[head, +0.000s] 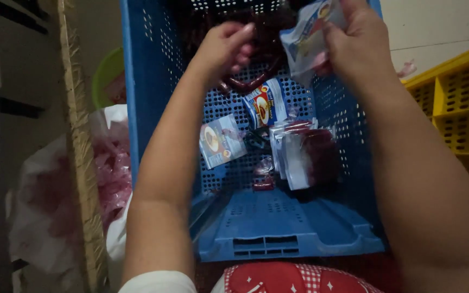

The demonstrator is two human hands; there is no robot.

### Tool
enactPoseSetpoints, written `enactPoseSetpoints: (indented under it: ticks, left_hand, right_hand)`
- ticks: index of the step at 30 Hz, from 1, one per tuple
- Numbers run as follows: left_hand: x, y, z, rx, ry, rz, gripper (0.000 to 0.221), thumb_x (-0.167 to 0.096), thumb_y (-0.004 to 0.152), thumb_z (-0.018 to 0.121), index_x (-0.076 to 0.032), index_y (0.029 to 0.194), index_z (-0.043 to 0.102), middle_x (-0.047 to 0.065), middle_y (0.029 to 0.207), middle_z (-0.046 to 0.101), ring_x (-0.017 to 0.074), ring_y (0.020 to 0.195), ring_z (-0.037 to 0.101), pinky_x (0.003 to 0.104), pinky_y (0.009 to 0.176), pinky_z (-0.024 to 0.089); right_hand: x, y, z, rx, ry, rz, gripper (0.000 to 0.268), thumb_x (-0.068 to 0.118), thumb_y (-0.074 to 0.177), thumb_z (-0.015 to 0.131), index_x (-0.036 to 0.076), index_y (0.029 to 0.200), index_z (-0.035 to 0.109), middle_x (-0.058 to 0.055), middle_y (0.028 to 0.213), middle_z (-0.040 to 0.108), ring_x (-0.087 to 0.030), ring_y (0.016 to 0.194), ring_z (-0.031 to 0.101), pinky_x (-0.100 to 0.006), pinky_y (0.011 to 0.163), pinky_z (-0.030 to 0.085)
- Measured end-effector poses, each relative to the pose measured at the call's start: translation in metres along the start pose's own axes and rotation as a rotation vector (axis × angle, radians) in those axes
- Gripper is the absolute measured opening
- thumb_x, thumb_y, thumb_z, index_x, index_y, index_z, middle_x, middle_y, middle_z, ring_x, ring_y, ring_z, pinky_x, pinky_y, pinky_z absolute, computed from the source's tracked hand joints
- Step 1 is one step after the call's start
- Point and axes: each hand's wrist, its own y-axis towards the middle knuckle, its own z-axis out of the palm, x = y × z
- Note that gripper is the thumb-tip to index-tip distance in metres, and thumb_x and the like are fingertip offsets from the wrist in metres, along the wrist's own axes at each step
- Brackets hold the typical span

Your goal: The person takes pieces of meat from a crate and places them into individual clear plastic pouches, one at a time.

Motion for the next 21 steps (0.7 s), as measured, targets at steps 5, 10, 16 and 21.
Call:
enactPoseSetpoints:
  ticks: [5, 10, 16, 21]
  left_hand:
    - [0.188, 0.105, -0.059, -0.243, 0.719, -0.246, 0.026, -0.034, 0.092, 0.057, -0.016, 0.096, 0.076, 0.009, 0.076, 0.072, 0.0287, 0.065, 0.073, 0.039, 0.055, 0.055]
    - [0.244, 0.106, -0.046, -0.469, 0.611, -0.645, 0.073, -0.064, 0.091, 0.052, 0.000, 0.119, 0.073, 0.024, 0.120, 0.072, 0.0408, 0.120, 0.065, 0.042, 0.101, 0.050]
    - [0.244, 0.091, -0.028, -0.679, 0.474, -0.656, 0.058, -0.040, 0.079, 0.085, -0.002, 0.120, 0.071, 0.019, 0.119, 0.073, 0.0394, 0.111, 0.070, 0.045, 0.091, 0.059]
    - [0.322, 0.125, -0.081, -0.488, 1.129, -0.240, 0.031, -0.045, 0.093, 0.056, -0.024, 0.112, 0.070, 0.007, 0.093, 0.071, 0.0334, 0.089, 0.066, 0.044, 0.078, 0.044]
  right_hand:
    - [0.005, 0.001, 0.002, 0.083, 0.112, 0.139, 0.049, 0.005, 0.106, 0.044, 0.020, 0.152, 0.050, -0.023, 0.152, 0.049, -0.015, 0.059, 0.066, -0.021, 0.049, 0.060]
    - [0.004, 0.005, 0.003, 0.068, 0.057, 0.207, 0.044, 0.023, 0.110, 0.043, 0.018, 0.154, 0.044, -0.021, 0.127, 0.067, -0.012, 0.057, 0.067, -0.023, 0.046, 0.058]
    - [0.003, 0.009, 0.007, 0.081, 0.106, 0.279, 0.046, 0.020, 0.109, 0.043, 0.017, 0.155, 0.043, -0.015, 0.104, 0.073, -0.010, 0.052, 0.064, -0.022, 0.047, 0.059]
    - [-0.001, 0.008, 0.007, 0.081, 0.083, 0.240, 0.045, 0.022, 0.109, 0.043, 0.019, 0.154, 0.045, -0.015, 0.106, 0.068, -0.013, 0.054, 0.068, -0.025, 0.050, 0.060]
